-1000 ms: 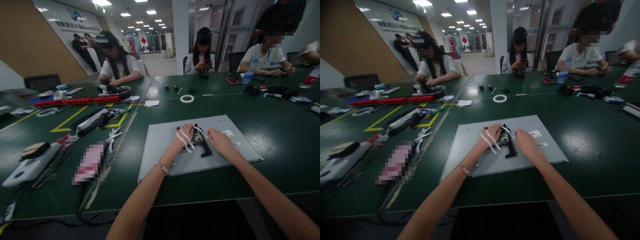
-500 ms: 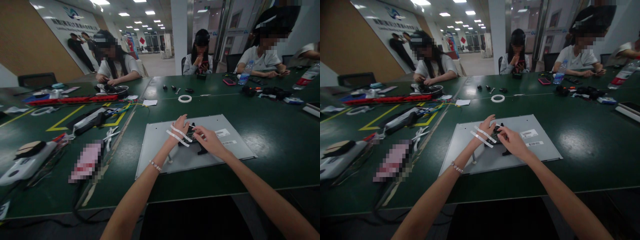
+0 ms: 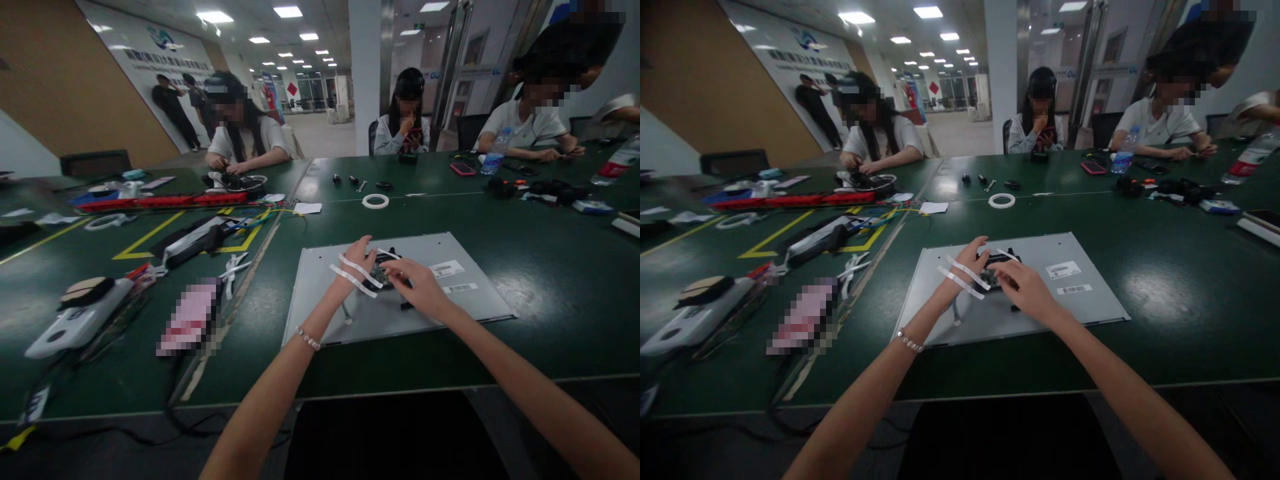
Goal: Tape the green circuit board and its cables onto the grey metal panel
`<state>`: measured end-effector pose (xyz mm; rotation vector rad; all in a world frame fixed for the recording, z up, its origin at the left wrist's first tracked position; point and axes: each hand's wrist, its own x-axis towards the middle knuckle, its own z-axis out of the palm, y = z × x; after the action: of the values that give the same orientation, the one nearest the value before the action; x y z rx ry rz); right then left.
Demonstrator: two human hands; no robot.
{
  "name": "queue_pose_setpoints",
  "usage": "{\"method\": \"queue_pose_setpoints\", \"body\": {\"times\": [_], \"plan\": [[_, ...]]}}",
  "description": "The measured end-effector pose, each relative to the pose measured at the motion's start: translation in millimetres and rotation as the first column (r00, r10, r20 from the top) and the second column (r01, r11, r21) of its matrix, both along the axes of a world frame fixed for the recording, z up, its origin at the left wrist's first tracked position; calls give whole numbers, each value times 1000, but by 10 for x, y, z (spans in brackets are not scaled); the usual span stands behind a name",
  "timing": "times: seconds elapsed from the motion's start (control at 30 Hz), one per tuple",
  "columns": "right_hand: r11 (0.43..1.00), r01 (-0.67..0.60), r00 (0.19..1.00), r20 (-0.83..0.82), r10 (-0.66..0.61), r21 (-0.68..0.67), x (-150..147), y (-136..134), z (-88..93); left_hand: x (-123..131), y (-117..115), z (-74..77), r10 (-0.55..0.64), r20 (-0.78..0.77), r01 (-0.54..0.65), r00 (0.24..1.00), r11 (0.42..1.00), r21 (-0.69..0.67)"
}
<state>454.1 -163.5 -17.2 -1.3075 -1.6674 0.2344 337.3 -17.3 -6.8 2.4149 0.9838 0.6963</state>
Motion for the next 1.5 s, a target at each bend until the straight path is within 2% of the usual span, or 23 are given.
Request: {"method": "queue_pose_setpoints", "body": {"times": [0.1, 0.2, 0.33, 0.47, 0.6, 0.7, 0.8, 0.9, 1.03, 1.2, 1.37, 1.5], "plan": [[982, -73, 963, 267, 25, 172, -40, -25, 16, -10, -33, -9, -18, 15, 19, 1000, 999, -51], [955, -82, 938, 347, -24, 286, -61, -33, 11, -18, -86, 0, -19, 18, 19, 1000, 999, -38], [929, -79, 941, 336, -51, 361, -53, -50, 21, -46, -108, -21, -48, 2, 48, 999, 999, -3], [912, 14, 953, 272, -137, 409, -22, -75, 43, -121, -29, -77, -47, -33, 47, 998, 999, 22], [877, 107, 953, 203, -224, 468, 37, -72, 39, -331, 124, -85, -61, -97, 66, 993, 997, 48], [863, 158, 938, 199, -283, 481, 88, -53, 18, -559, 203, -41, -123, -157, 132, 980, 990, 49], [860, 178, 922, 225, -316, 477, 120, -30, -12, -743, 205, 9, -159, -264, 176, 951, 983, 42], [865, 181, 913, 247, -325, 467, 122, -12, -40, -818, 179, 25, -136, -367, 167, 920, 985, 54], [870, 203, 921, 214, -325, 450, 100, -12, -50, -818, 209, -18, -173, -345, 173, 923, 984, -30], [891, 290, 946, 36, -322, 349, 83, -25, -18, -823, 277, -97, -213, -222, 197, 951, 976, -93], [915, 370, 919, -207, -335, 163, 94, 0, -31, -826, 297, -120, -199, -214, 186, 956, 979, -79], [957, 291, 894, -357, -271, 2, 123, 7, -35, -834, 335, -148, -193, -213, 179, 958, 980, -81]]}}
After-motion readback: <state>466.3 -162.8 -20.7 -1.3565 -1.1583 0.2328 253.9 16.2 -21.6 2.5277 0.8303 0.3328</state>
